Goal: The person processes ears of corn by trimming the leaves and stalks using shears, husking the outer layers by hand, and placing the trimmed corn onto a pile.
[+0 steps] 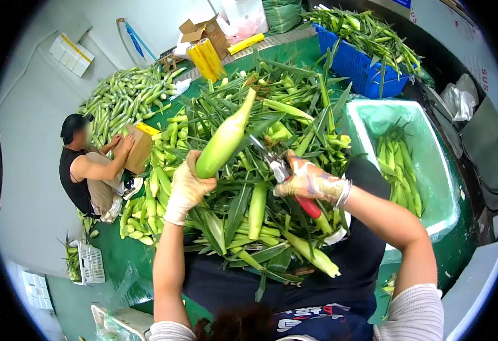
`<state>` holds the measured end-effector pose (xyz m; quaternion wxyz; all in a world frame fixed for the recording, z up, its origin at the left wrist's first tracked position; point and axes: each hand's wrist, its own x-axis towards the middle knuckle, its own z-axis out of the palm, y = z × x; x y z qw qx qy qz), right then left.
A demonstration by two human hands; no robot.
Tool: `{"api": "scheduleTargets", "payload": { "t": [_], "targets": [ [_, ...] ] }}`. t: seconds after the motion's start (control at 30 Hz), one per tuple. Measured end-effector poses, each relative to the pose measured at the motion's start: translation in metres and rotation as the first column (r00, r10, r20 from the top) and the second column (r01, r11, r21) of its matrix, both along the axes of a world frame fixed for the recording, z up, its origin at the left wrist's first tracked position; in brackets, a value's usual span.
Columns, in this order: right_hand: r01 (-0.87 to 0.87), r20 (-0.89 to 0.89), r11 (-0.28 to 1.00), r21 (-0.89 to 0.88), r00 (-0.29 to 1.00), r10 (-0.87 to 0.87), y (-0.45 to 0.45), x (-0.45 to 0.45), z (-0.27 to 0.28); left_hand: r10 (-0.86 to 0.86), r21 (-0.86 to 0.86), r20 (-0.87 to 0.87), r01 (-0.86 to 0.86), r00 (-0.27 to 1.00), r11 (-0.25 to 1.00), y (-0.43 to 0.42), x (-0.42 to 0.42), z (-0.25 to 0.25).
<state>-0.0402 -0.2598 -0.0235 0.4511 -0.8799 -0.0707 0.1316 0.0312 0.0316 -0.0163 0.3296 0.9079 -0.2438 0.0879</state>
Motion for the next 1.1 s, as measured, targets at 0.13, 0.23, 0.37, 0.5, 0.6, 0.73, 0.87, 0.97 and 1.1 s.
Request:
{"api": "scheduleTargets", "payload": {
  "t": [0.13,0.23,0.37,0.5,0.6,0.73,0.87,0.97,1.1],
  "targets": [
    [0.035,-0.128,0.977,0.209,0.992,-0.009,0.004,0.025,0.009,0.157,0.105,0.037,-0.16,0.987,0.982,0.0,-0.009,-0.014],
    [0.088,-0.317,0.858,0.506,0.944,0.09,0.004,0.045,0.014,0.039,0.271,0.29,-0.122,0.956,0.955,-0.007,-0.023,-0.006],
    [-0.048,-0.327,0.889,0.455,0.92,0.217,-0.001,0.048,0.02,-0.043,0.344,0.364,-0.092,0.93,0.934,0.003,-0.015,-0.013],
    [-0.034,-0.319,0.998,0.055,0.946,0.05,-0.006,0.017,0.015,0.045,0.276,0.564,-0.239,0.825,0.931,0.033,0.01,0.001],
    [0.023,-0.037,0.957,-0.289,0.999,-0.035,-0.001,-0.006,0.041,-0.12,0.365,0.574,-0.122,0.81,0.923,0.039,0.021,0.035],
    [0.002,0.345,0.995,-0.103,0.938,0.033,0.006,0.014,0.036,-0.419,0.459,0.536,0.164,0.733,0.873,-0.001,0.032,0.073],
    [0.026,0.037,0.756,0.654,0.997,-0.066,0.041,0.005,0.012,-0.143,0.214,0.744,-0.03,0.652,0.976,-0.044,0.015,0.08],
    [0.262,0.192,0.861,0.435,0.908,-0.373,0.063,-0.003,-0.023,0.227,-0.453,0.242,-0.097,0.943,0.886,-0.049,0.0,0.035],
    [0.277,0.308,0.919,0.279,0.881,-0.359,0.095,-0.027,-0.022,0.013,-0.59,-0.458,-0.316,0.889,0.743,-0.07,-0.028,0.011]
  ]
}}
